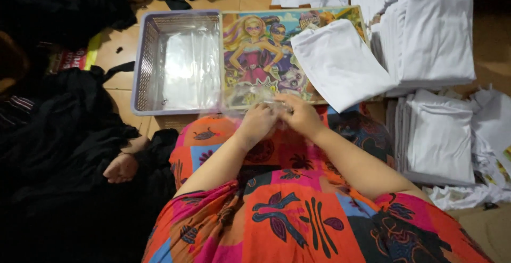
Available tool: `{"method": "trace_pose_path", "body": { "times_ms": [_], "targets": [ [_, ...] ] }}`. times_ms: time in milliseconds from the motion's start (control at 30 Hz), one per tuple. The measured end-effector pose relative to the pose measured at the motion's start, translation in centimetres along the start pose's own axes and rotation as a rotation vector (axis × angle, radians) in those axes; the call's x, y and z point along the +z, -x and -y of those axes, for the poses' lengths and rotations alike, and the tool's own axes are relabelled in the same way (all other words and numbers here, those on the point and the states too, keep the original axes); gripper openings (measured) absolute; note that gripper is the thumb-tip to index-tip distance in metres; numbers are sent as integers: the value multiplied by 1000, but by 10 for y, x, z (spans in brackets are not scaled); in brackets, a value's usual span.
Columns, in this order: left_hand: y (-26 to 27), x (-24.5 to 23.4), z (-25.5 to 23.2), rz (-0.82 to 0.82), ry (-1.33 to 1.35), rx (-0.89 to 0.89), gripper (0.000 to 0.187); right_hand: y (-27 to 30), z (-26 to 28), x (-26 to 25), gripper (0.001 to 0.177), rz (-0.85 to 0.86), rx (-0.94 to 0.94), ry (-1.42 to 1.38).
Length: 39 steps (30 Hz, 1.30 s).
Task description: Folding white garments and placing them into individual plastic bags, then stacking them in a basket.
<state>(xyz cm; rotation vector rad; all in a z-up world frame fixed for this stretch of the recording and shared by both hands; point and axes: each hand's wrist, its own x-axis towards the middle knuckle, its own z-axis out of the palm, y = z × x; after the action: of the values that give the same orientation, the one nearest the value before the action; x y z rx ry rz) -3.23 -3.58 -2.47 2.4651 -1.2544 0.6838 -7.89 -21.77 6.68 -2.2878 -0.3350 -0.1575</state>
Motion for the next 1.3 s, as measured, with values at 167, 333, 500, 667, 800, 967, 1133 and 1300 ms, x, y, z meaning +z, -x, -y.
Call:
{"method": "trace_pose_path", "body": {
  "times_ms": [167, 333, 500, 667, 800, 967, 1133, 1300],
  "targets": [
    [15, -9, 22, 6, 213, -116, 26, -38, -47, -9, 21, -192, 508, -256],
    [8, -39, 37, -12, 534, -158, 58, -37, -55, -35, 25, -355, 664, -643],
    [4, -44, 39, -123, 563, -410, 45, -24, -68, -40, 26, -377, 594, -736],
    [-11, -49, 33, -285, 538, -545, 88, -31, -74, -39, 25, -330, 615, -760],
    [-12, -31, 35, -326, 360, -608, 105, -39, -85, -33, 25, -314, 611, -831],
    [-9, -55, 41, -259, 813, -802, 74, -60, -114, -40, 16, -376, 623, -929],
    [-1, -41, 58, -298, 945, -1027, 44, -54, -83, -31, 72, -547, 484, -541],
    [2, -32, 58, -166, 432, -897, 46, -41, -20, -20, 42, -141, -556, 426]
  ]
}}
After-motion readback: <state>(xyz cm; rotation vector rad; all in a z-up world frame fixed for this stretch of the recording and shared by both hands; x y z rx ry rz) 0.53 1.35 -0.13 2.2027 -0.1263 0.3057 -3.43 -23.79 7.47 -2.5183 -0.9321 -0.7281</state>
